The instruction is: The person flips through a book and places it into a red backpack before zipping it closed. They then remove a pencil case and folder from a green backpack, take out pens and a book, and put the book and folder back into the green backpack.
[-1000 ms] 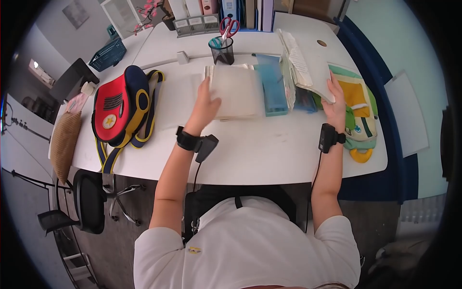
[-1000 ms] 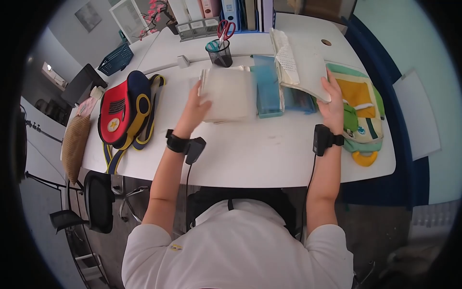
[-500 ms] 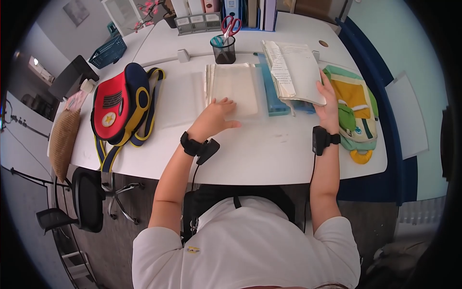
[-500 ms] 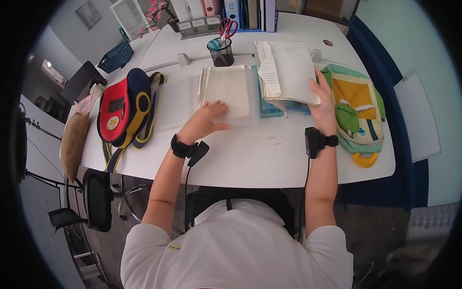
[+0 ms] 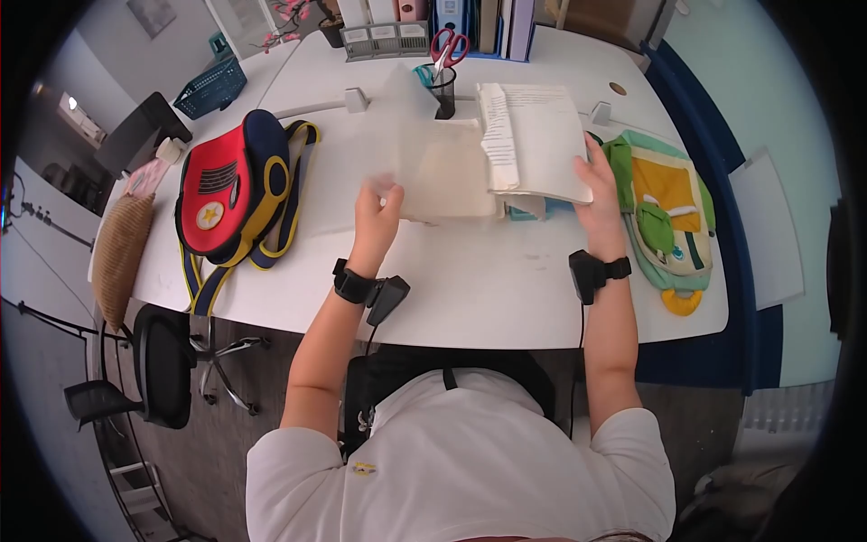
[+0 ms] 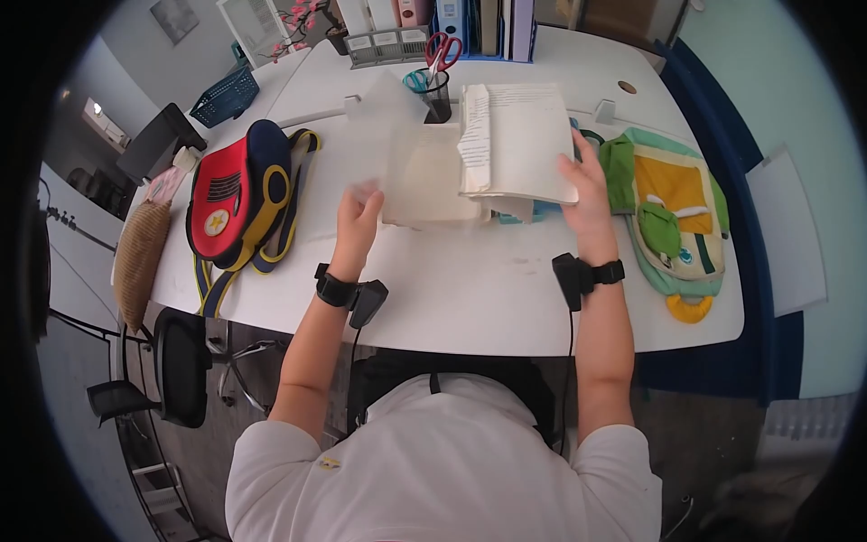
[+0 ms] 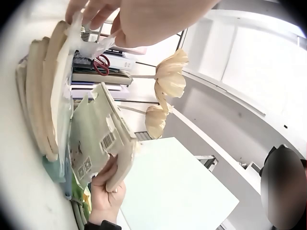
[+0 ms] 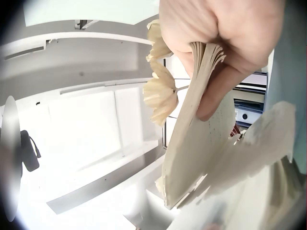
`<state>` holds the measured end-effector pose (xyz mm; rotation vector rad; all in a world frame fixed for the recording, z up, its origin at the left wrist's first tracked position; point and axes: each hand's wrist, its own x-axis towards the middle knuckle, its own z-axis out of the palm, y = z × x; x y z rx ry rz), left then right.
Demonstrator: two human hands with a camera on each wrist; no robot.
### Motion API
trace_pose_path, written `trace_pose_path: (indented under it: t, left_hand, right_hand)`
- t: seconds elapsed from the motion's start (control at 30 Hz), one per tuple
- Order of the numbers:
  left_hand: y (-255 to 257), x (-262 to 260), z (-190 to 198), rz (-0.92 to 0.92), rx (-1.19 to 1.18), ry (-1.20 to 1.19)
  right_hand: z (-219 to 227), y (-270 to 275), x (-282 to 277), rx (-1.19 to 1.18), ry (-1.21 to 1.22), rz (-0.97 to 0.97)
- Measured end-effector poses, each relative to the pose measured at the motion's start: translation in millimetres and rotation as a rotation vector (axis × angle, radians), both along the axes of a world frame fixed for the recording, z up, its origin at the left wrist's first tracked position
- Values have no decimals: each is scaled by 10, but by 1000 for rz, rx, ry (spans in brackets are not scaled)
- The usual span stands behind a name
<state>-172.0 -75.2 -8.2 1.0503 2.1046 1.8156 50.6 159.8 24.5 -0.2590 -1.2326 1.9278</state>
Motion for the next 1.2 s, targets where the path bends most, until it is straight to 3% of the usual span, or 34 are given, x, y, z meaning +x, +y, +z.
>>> trace_pose_path:
  t: [0.17, 0.4, 0.6, 0.8, 1.0, 1.1, 1.2]
  left_hand:
    - [-127, 104, 80, -112, 9, -261]
    - [-225, 389, 172, -225, 452, -817]
    - [-172, 548, 72, -167, 496, -881]
    - [-154, 613, 121, -253, 351, -747]
    - [-118, 710, 222, -296, 253, -783]
    - [-144, 648, 187, -316, 290, -800]
    - [-298, 564, 144, -276, 294, -667]
  right_hand:
    - [-23, -333, -335, 110, -159, 60]
    - [-74, -494, -431, 104, -265, 89]
    - [-84, -513, -490, 109, -256, 166]
    - [-42, -522, -540, 280, -388, 126]
    - [-156, -123, -527, 536, -778, 158]
    - [-222, -139, -497, 847, -822, 27]
    - [-264, -209, -505, 956, -857, -51]
